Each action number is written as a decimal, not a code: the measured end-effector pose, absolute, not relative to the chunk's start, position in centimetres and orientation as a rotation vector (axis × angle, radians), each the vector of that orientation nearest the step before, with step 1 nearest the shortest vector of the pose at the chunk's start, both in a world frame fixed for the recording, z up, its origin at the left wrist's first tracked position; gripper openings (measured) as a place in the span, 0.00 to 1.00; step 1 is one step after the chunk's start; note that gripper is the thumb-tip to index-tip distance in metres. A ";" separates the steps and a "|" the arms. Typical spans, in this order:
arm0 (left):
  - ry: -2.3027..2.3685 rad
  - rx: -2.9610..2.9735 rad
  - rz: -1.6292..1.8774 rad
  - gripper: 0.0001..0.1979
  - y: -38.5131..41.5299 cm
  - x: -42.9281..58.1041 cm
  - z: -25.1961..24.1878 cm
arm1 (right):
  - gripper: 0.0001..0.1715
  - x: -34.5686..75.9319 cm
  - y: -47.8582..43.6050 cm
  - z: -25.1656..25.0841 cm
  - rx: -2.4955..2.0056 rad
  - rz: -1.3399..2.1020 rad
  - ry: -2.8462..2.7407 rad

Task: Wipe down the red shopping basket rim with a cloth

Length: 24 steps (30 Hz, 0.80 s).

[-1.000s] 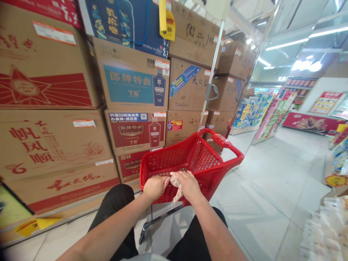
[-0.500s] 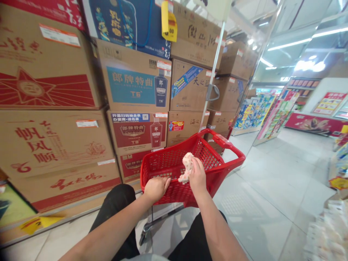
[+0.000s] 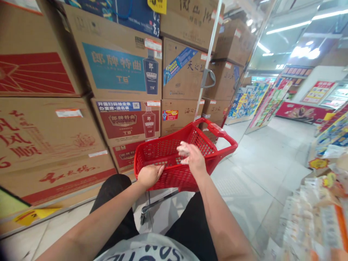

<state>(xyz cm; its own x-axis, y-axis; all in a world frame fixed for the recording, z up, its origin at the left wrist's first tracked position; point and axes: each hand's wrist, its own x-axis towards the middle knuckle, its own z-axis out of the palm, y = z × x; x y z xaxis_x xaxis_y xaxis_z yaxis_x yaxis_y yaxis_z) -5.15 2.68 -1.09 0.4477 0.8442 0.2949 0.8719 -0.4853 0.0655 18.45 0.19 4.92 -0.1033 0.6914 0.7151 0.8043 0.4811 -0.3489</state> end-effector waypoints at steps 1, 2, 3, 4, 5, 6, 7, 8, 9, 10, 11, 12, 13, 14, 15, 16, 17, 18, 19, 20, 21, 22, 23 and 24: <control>-1.551 -2.590 -0.443 0.33 2.7 -5.2 -1.1 | 0.28 18.4 0.2 5.3 -1.273 -0.289 -1.666; -1.561 -2.589 -0.444 0.34 2.8 -5.1 -1.1 | 0.29 18.2 0.2 5.3 -1.284 -0.403 -1.553; -1.569 -2.587 -0.447 0.34 2.8 -5.1 -1.2 | 0.29 17.7 0.0 4.9 -1.288 -0.496 -1.519; -1.575 -2.585 -0.450 0.34 2.8 -5.1 -1.3 | 0.29 17.1 -0.2 4.2 -1.286 -0.556 -1.573; -1.579 -2.585 -0.455 0.35 2.8 -5.2 -1.3 | 0.29 16.4 -0.5 3.2 -1.284 -0.572 -1.711; -1.577 -2.586 -0.460 0.34 2.8 -5.2 -1.4 | 0.30 15.7 -0.8 2.0 -1.274 -0.539 -1.939; -1.567 -2.590 -0.466 0.34 2.8 -5.2 -1.5 | 0.30 15.2 -1.2 0.9 -1.241 -0.508 -2.070; -1.552 -2.593 -0.471 0.34 2.8 -5.3 -1.5 | 0.31 14.8 -1.5 -0.2 -1.229 -0.478 -2.164; -1.536 -2.594 -0.476 0.33 2.8 -5.3 -1.6 | 0.31 14.7 -1.8 -1.1 -1.245 -0.444 -2.250; -1.522 -2.591 -0.480 0.33 2.8 -5.4 -1.6 | 0.31 14.7 -2.0 -1.7 -1.295 -0.431 -2.261; -1.512 -2.584 -0.485 0.33 2.8 -5.4 -1.6 | 0.31 14.9 -2.1 -2.0 -1.378 -0.427 -2.231; -1.508 -2.575 -0.492 0.33 2.9 -5.5 -1.7 | 0.31 15.1 -2.1 -2.2 -1.478 -0.431 -2.157; -1.507 -2.567 -0.499 0.32 2.9 -5.5 -1.6 | 0.31 15.3 -2.1 -2.2 -1.574 -0.437 -2.054; -1.507 -2.563 -0.506 0.32 2.9 -5.5 -1.6 | 0.30 15.4 -2.1 -2.1 -1.643 -0.436 -1.964; -1.506 -2.562 -0.513 0.32 2.9 -5.5 -1.6 | 0.30 15.4 -2.0 -2.0 -1.668 -0.426 -1.923; -1.505 -2.564 -0.521 0.32 3.0 -5.5 -1.6 | 0.30 15.4 -1.8 -1.9 -1.650 -0.411 -1.935; -1.503 -2.568 -0.528 0.31 2.9 -5.5 -1.5 | 0.30 15.3 -1.7 -1.7 -1.595 -0.393 -1.993; -1.502 -2.572 -0.531 0.31 2.9 -5.4 -1.5 | 0.30 15.3 -1.5 -1.6 -1.519 -0.373 -2.077; -1.502 -2.574 -0.532 0.31 2.9 -5.4 -1.5 | 0.30 15.3 -1.3 -1.4 -1.448 -0.351 -2.153; -1.504 -2.576 -0.531 0.31 2.8 -5.4 -1.5 | 0.30 15.4 -1.1 -1.2 -1.407 -0.328 -2.198; -1.509 -2.575 -0.530 0.31 2.8 -5.4 -1.4 | 0.29 15.5 -1.0 -1.0 -1.413 -0.304 -2.204; -1.517 -2.573 -0.527 0.31 2.7 -5.3 -1.4 | 0.28 15.7 -0.9 -0.8 -1.458 -0.281 -2.178; -1.530 -2.572 -0.527 0.31 2.7 -5.3 -1.4 | 0.28 15.8 -0.9 -0.7 -1.526 -0.265 -2.135; -1.543 -2.572 -0.532 0.31 2.6 -5.3 -1.4 | 0.27 15.8 -0.9 -0.6 -1.594 -0.256 -2.094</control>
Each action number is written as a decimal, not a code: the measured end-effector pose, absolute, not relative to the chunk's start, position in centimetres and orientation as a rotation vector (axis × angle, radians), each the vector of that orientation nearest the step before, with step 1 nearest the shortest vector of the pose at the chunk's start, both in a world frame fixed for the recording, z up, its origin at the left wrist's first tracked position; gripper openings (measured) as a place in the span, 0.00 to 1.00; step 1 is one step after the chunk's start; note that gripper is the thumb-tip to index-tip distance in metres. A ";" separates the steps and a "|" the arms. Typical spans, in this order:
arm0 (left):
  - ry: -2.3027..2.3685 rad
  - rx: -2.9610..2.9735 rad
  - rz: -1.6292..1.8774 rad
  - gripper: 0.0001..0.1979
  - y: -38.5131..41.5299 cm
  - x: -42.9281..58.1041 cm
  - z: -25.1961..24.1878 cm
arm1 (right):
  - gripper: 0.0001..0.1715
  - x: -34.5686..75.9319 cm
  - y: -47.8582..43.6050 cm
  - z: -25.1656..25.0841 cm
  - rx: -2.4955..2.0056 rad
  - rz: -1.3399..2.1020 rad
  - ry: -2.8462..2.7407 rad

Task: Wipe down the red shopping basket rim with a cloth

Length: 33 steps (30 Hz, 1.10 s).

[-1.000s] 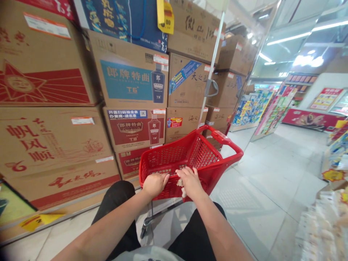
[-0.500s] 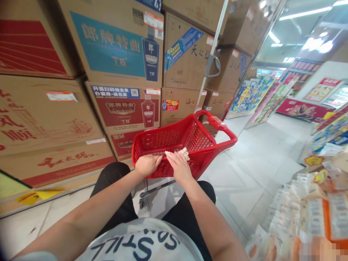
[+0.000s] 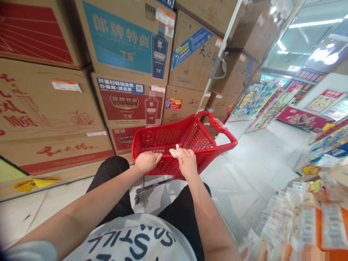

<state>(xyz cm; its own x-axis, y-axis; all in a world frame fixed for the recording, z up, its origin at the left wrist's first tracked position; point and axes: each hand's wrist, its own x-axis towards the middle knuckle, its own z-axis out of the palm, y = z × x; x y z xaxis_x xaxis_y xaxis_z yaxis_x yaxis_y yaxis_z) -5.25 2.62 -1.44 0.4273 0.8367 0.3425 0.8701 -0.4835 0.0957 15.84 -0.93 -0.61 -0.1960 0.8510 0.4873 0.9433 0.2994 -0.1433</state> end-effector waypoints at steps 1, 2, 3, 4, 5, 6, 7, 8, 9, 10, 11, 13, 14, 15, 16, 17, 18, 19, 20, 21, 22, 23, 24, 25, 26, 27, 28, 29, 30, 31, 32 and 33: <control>-1.553 -2.579 -0.541 0.31 2.6 -5.2 -1.5 | 0.28 15.7 -1.1 -0.6 -1.638 -0.255 -2.081; -1.560 -2.591 -0.551 0.30 2.6 -5.2 -1.5 | 0.28 15.5 -1.3 -0.6 -1.646 -0.258 -2.106; -1.563 -2.606 -0.561 0.30 2.6 -5.2 -1.5 | 0.30 15.1 -1.6 -0.6 -1.621 -0.261 -2.157; -1.562 -2.620 -0.569 0.29 2.6 -5.1 -1.5 | 0.32 14.7 -1.8 -0.6 -1.570 -0.260 -2.218; -1.561 -2.630 -0.576 0.29 2.6 -5.1 -1.6 | 0.34 14.4 -2.0 -0.4 -1.512 -0.248 -2.272; -1.557 -2.634 -0.580 0.28 2.5 -5.1 -1.6 | 0.36 14.3 -2.0 -0.1 -1.463 -0.227 -2.303; -1.554 -2.633 -0.581 0.29 2.5 -5.1 -1.6 | 0.37 14.3 -1.9 0.2 -1.443 -0.207 -2.298; -1.553 -2.627 -0.580 0.29 2.5 -5.1 -1.7 | 0.37 14.4 -1.8 0.7 -1.464 -0.203 -2.253; -1.554 -2.619 -0.576 0.30 2.5 -5.1 -1.7 | 0.37 14.7 -1.5 1.1 -1.522 -0.222 -2.170; -1.558 -2.609 -0.571 0.30 2.4 -5.1 -1.7 | 0.36 15.0 -1.2 1.5 -1.605 -0.264 -2.056; -1.564 -2.599 -0.566 0.31 2.4 -5.1 -1.8 | 0.34 15.2 -0.9 1.8 -1.692 -0.317 -1.928; -1.569 -2.586 -0.558 0.31 2.4 -5.1 -1.8 | 0.28 15.3 -0.7 1.8 -1.791 -0.391 -1.779; -1.567 -2.585 -0.560 0.31 2.4 -5.1 -1.8 | 0.25 15.0 -0.7 1.7 -1.781 -0.392 -1.811; -1.563 -2.586 -0.563 0.32 2.4 -5.1 -1.8 | 0.24 14.7 -0.8 1.4 -1.732 -0.375 -1.904; -1.559 -2.589 -0.565 0.32 2.4 -5.1 -1.8 | 0.23 14.3 -0.9 1.1 -1.658 -0.350 -2.026; -1.555 -2.594 -0.566 0.32 2.4 -5.1 -1.8 | 0.24 14.1 -1.1 0.8 -1.575 -0.322 -2.149; -1.553 -2.599 -0.563 0.32 2.4 -5.1 -1.7 | 0.25 14.0 -1.1 0.6 -1.510 -0.301 -2.239; -1.554 -2.600 -0.558 0.32 2.4 -5.2 -1.7 | 0.26 14.1 -1.1 0.5 -1.489 -0.294 -2.277; -1.558 -2.599 -0.549 0.32 2.4 -5.2 -1.7 | 0.27 14.5 -1.1 0.6 -1.517 -0.301 -2.271; -1.561 -2.596 -0.540 0.32 2.4 -5.2 -1.6 | 0.26 15.1 -0.9 0.7 -1.579 -0.318 -2.236; -1.564 -2.594 -0.535 0.31 2.4 -5.2 -1.6 | 0.24 15.7 -0.7 0.9 -1.653 -0.340 -2.187; -1.568 -2.593 -0.532 0.31 2.3 -5.2 -1.5 | 0.23 16.3 -0.5 1.1 -1.723 -0.364 -2.136; -1.571 -2.594 -0.530 0.32 2.2 -5.1 -1.5 | 0.21 16.9 -0.4 1.3 -1.774 -0.382 -2.097; -1.571 -2.597 -0.528 0.32 2.2 -5.1 -1.4 | 0.20 17.2 -0.3 1.5 -1.804 -0.393 -2.078; -1.570 -2.601 -0.527 0.32 2.1 -5.1 -1.4 | 0.19 17.3 -0.2 1.6 -1.818 -0.401 -2.070; -1.568 -2.603 -0.526 0.32 1.9 -5.1 -1.4 | 0.18 17.2 -0.3 1.7 -1.829 -0.409 -2.061; -1.564 -2.604 -0.528 0.32 1.8 -5.2 -1.4 | 0.17 17.0 -0.3 1.8 -1.844 -0.419 -2.047; -1.556 -2.607 -0.532 0.32 1.7 -5.3 -1.3 | 0.16 16.7 -0.5 1.8 -1.858 -0.430 -2.033; -1.547 -2.612 -0.537 0.32 1.6 -5.4 -1.3 | 0.16 16.4 -0.7 1.8 -1.870 -0.442 -2.019; -1.542 -2.616 -0.543 0.33 1.6 -5.7 -1.3 | 0.16 16.1 -0.9 1.7 -1.878 -0.454 -2.010; -1.540 -2.624 -0.547 0.33 1.6 -5.9 -1.2 | 0.16 15.9 -1.1 1.7 -1.878 -0.463 -2.007; -1.540 -2.637 -0.549 0.33 1.7 -6.2 -1.1 | 0.16 15.7 -1.3 1.6 -1.868 -0.467 -2.009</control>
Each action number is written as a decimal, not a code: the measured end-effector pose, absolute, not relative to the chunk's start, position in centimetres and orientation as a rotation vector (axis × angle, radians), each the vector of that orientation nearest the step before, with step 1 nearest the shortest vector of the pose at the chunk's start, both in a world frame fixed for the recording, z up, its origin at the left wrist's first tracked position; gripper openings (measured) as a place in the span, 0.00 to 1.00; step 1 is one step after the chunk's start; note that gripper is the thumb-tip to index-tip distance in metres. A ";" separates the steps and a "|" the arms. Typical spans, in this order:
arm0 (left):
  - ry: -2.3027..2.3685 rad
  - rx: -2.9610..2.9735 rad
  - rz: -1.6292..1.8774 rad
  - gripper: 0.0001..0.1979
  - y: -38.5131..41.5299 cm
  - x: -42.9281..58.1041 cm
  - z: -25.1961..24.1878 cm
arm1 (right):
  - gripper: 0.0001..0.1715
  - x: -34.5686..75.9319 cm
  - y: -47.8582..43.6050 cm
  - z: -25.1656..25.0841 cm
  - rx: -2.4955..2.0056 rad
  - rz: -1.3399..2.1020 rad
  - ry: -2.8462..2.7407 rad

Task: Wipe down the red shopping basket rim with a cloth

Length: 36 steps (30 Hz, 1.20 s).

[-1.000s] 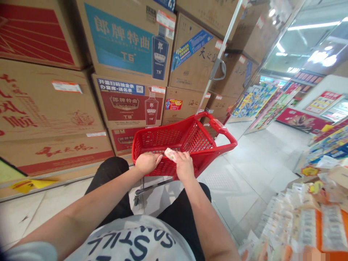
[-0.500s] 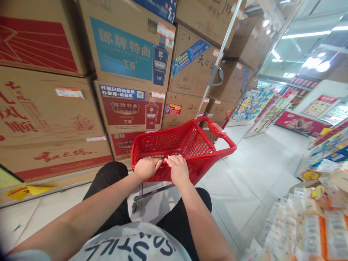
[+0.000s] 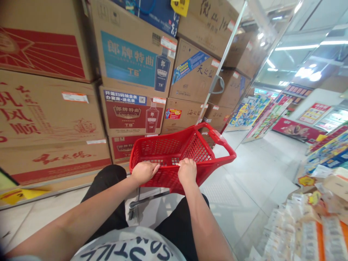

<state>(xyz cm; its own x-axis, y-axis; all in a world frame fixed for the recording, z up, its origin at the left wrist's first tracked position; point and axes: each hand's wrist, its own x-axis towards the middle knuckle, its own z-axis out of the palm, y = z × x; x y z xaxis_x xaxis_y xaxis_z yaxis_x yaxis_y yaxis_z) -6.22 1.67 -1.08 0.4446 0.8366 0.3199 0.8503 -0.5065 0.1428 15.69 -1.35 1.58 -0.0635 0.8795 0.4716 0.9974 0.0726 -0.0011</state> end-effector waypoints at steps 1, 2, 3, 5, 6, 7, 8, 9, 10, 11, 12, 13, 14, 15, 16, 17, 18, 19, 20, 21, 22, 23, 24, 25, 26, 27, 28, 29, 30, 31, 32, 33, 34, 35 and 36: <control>-1.549 -2.656 -0.545 0.33 1.9 -6.5 -0.9 | 0.16 15.5 -1.5 1.5 -1.852 -0.464 -2.009; -1.575 -2.691 -0.528 0.33 2.2 -6.8 -0.7 | 0.17 15.2 -1.7 1.3 -1.827 -0.448 -2.011; -1.614 -2.738 -0.500 0.33 2.7 -7.0 -0.4 | 0.17 14.8 -1.7 1.2 -1.788 -0.417 -2.020; -1.697 -2.841 -0.427 0.31 3.8 -7.2 0.3 | 0.20 13.7 -1.7 0.8 -1.660 -0.323 -2.083; -1.731 -2.879 -0.393 0.30 4.4 -7.2 0.6 | 0.22 13.0 -1.5 0.7 -1.583 -0.280 -2.136; -1.755 -2.901 -0.362 0.30 4.9 -7.1 0.9 | 0.25 12.5 -1.2 0.5 -1.510 -0.249 -2.197; -1.769 -2.906 -0.337 0.31 5.4 -7.0 1.1 | 0.28 12.0 -0.9 0.4 -1.455 -0.231 -2.257; -1.778 -2.896 -0.317 0.32 5.7 -6.8 1.3 | 0.28 11.7 -0.6 0.4 -1.433 -0.229 -2.304; -1.791 -2.883 -0.295 0.34 5.8 -6.6 1.3 | 0.26 11.7 -0.2 0.4 -1.450 -0.236 -2.326; -1.802 -2.868 -0.278 0.36 5.8 -6.4 1.3 | 0.23 11.9 0.2 0.4 -1.500 -0.247 -2.321; -1.803 -2.854 -0.275 0.38 5.7 -6.2 1.2 | 0.22 12.1 0.5 0.4 -1.573 -0.262 -2.286; -1.793 -2.846 -0.280 0.40 5.5 -6.0 1.1 | 0.22 12.5 0.6 0.3 -1.654 -0.286 -2.222; -1.780 -2.840 -0.286 0.42 5.3 -5.8 0.9 | 0.22 12.8 0.7 0.3 -1.721 -0.320 -2.153; -1.765 -2.837 -0.293 0.43 5.2 -5.7 0.8 | 0.21 13.0 0.5 0.1 -1.758 -0.368 -2.093; -1.749 -2.836 -0.297 0.44 5.0 -5.7 0.7 | 0.21 13.2 0.3 0.0 -1.756 -0.419 -2.060; -1.735 -2.835 -0.300 0.44 4.8 -5.7 0.7 | 0.20 13.3 -0.1 -0.1 -1.721 -0.465 -2.055; -1.723 -2.835 -0.302 0.45 4.7 -5.7 0.7 | 0.20 13.4 -0.5 -0.2 -1.660 -0.497 -2.080; -1.714 -2.835 -0.302 0.45 4.7 -5.8 0.8 | 0.21 13.5 -0.8 -0.3 -1.593 -0.506 -2.124; -1.707 -2.834 -0.302 0.45 4.6 -5.9 0.8 | 0.23 13.8 -1.1 -0.3 -1.544 -0.492 -2.164; -1.703 -2.833 -0.299 0.45 4.6 -6.0 0.9 | 0.24 14.1 -1.2 -0.2 -1.524 -0.461 -2.188; -1.701 -2.831 -0.296 0.44 4.5 -6.0 0.9 | 0.24 14.5 -1.3 -0.2 -1.536 -0.425 -2.189; -1.701 -2.828 -0.295 0.44 4.4 -6.0 1.0 | 0.25 14.8 -1.4 -0.2 -1.570 -0.395 -2.163; -1.701 -2.825 -0.294 0.44 4.4 -6.0 0.9 | 0.24 15.1 -1.4 -0.2 -1.609 -0.378 -2.117; -1.702 -2.820 -0.295 0.44 4.3 -6.0 0.9 | 0.24 15.3 -1.4 -0.3 -1.635 -0.374 -2.067; -1.703 -2.816 -0.296 0.43 4.2 -6.0 0.8 | 0.25 15.3 -1.5 -0.4 -1.630 -0.378 -2.045; -1.703 -2.815 -0.298 0.43 4.2 -5.9 0.8 | 0.25 15.2 -1.5 -0.6 -1.596 -0.384 -2.061; -1.703 -2.816 -0.298 0.43 4.2 -5.9 0.7 | 0.27 15.0 -1.6 -0.7 -1.543 -0.388 -2.106; -1.703 -2.820 -0.296 0.43 4.2 -5.9 0.7 | 0.28 14.8 -1.7 -0.8 -1.488 -0.383 -2.165; -1.702 -2.830 -0.291 0.43 4.3 -5.9 0.7 | 0.29 14.7 -1.7 -0.8 -1.449 -0.368 -2.219; -1.702 -2.843 -0.283 0.44 4.4 -5.9 0.7 | 0.30 14.6 -1.6 -0.8 -1.441 -0.344 -2.252; -1.700 -2.860 -0.272 0.44 4.5 -5.9 0.8 | 0.30 14.6 -1.5 -0.6 -1.470 -0.321 -2.249; -1.697 -2.879 -0.258 0.45 4.6 -5.9 0.8 | 0.29 14.6 -1.5 -0.5 -1.525 -0.305 -2.215; -1.694 -2.899 -0.241 0.45 4.8 -6.0 0.9 | 0.27 14.6 -1.4 -0.3 -1.584 -0.298 -2.165; -1.689 -2.918 -0.222 0.45 4.9 -6.0 1.1 | 0.26 14.6 -1.4 -0.1 -1.626 -0.306 -2.123; -1.685 -2.935 -0.200 0.46 5.1 -6.0 1.2 | 0.23 14.5 -1.5 0.1 -1.643 -0.330 -2.096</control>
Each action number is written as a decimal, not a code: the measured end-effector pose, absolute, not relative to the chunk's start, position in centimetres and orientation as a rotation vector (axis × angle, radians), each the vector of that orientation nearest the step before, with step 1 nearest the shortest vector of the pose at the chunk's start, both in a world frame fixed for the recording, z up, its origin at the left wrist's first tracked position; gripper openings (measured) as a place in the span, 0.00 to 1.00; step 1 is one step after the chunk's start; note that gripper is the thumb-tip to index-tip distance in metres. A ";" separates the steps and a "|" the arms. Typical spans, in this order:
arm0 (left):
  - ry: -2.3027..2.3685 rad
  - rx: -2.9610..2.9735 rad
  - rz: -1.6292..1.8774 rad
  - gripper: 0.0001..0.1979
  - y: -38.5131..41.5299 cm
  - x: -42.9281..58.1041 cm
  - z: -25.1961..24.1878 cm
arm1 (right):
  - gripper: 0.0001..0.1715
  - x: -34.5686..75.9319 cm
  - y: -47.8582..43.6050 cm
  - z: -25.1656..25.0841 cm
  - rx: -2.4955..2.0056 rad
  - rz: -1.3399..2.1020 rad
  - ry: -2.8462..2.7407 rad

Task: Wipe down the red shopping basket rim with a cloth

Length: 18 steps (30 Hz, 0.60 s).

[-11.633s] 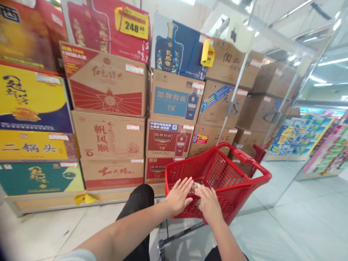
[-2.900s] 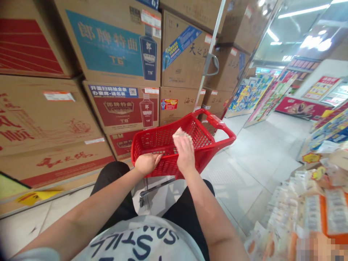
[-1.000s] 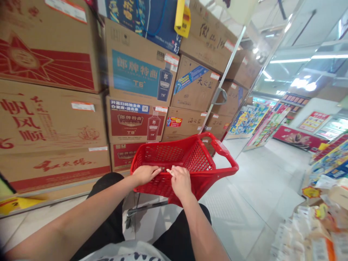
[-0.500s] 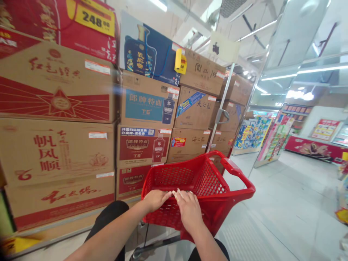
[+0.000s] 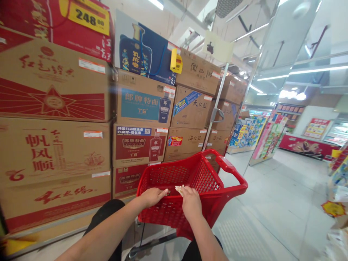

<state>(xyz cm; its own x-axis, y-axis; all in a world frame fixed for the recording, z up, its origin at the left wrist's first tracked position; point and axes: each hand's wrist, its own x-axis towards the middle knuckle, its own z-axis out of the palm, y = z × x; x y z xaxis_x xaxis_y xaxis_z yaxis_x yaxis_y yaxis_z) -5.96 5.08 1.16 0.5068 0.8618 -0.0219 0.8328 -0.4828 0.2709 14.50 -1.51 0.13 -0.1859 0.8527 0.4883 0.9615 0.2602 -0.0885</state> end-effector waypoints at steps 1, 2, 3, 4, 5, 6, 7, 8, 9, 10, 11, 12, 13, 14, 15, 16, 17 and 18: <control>1.424 2.502 0.148 0.45 5.2 -5.9 1.3 | 0.20 14.4 -1.6 0.3 -1.638 -0.365 -2.086; 1.409 2.501 0.124 0.45 5.3 -5.9 1.3 | 0.17 14.3 -1.7 0.5 -1.619 -0.401 -2.095; 1.393 2.500 0.097 0.45 5.5 -5.8 1.4 | 0.15 14.3 -1.8 0.8 -1.599 -0.427 -2.125; 1.377 2.500 0.068 0.45 5.6 -5.7 1.4 | 0.14 14.4 -1.7 1.1 -1.593 -0.441 -2.160; 1.363 2.502 0.041 0.44 5.8 -5.6 1.4 | 0.15 14.6 -1.6 1.4 -1.617 -0.446 -2.182; 1.353 2.504 0.017 0.44 5.9 -5.6 1.4 | 0.17 14.8 -1.3 1.7 -1.676 -0.445 -2.183; 1.347 2.509 0.000 0.44 6.1 -5.5 1.4 | 0.19 15.0 -1.0 2.0 -1.760 -0.445 -2.160; 1.348 2.518 -0.006 0.44 6.2 -5.5 1.4 | 0.22 15.2 -0.8 2.1 -1.847 -0.452 -2.115; 1.353 2.531 -0.001 0.44 6.3 -5.5 1.3 | 0.23 15.3 -0.6 2.0 -1.912 -0.470 -2.066; 1.363 2.548 0.013 0.44 6.3 -5.5 1.3 | 0.23 15.2 -0.5 1.7 -1.932 -0.495 -2.036; 1.377 2.566 0.031 0.44 6.3 -5.5 1.3 | 0.21 15.0 -0.5 1.3 -1.898 -0.520 -2.041; 1.395 2.583 0.050 0.45 6.3 -5.6 1.2 | 0.19 14.7 -0.5 0.8 -1.806 -0.542 -2.080; 1.415 2.597 0.067 0.45 6.3 -5.6 1.2 | 0.19 14.4 -0.6 0.2 -1.678 -0.550 -2.142; 1.435 2.608 0.080 0.44 6.2 -5.7 1.1 | 0.22 14.2 -0.7 -0.2 -1.555 -0.537 -2.205; 1.453 2.618 0.091 0.44 6.1 -5.7 1.1 | 0.26 14.1 -0.7 -0.6 -1.459 -0.508 -2.251; 1.467 2.626 0.099 0.43 6.0 -5.7 1.1 | 0.29 14.1 -0.6 -0.9 -1.409 -0.473 -2.268; 1.478 2.633 0.106 0.43 5.9 -5.7 1.1 | 0.30 14.2 -0.5 -1.0 -1.409 -0.442 -2.248; 1.486 2.637 0.109 0.43 5.8 -5.7 1.0 | 0.30 14.4 -0.5 -1.0 -1.450 -0.423 -2.194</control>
<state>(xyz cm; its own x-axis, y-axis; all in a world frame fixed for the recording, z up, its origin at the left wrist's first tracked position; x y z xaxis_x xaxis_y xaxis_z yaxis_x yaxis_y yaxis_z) -5.67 5.77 1.03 0.5175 0.8556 0.0077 0.8475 -0.5138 0.1328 14.37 -0.47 -1.05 -0.3285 0.7732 0.5424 0.9195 0.3931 -0.0035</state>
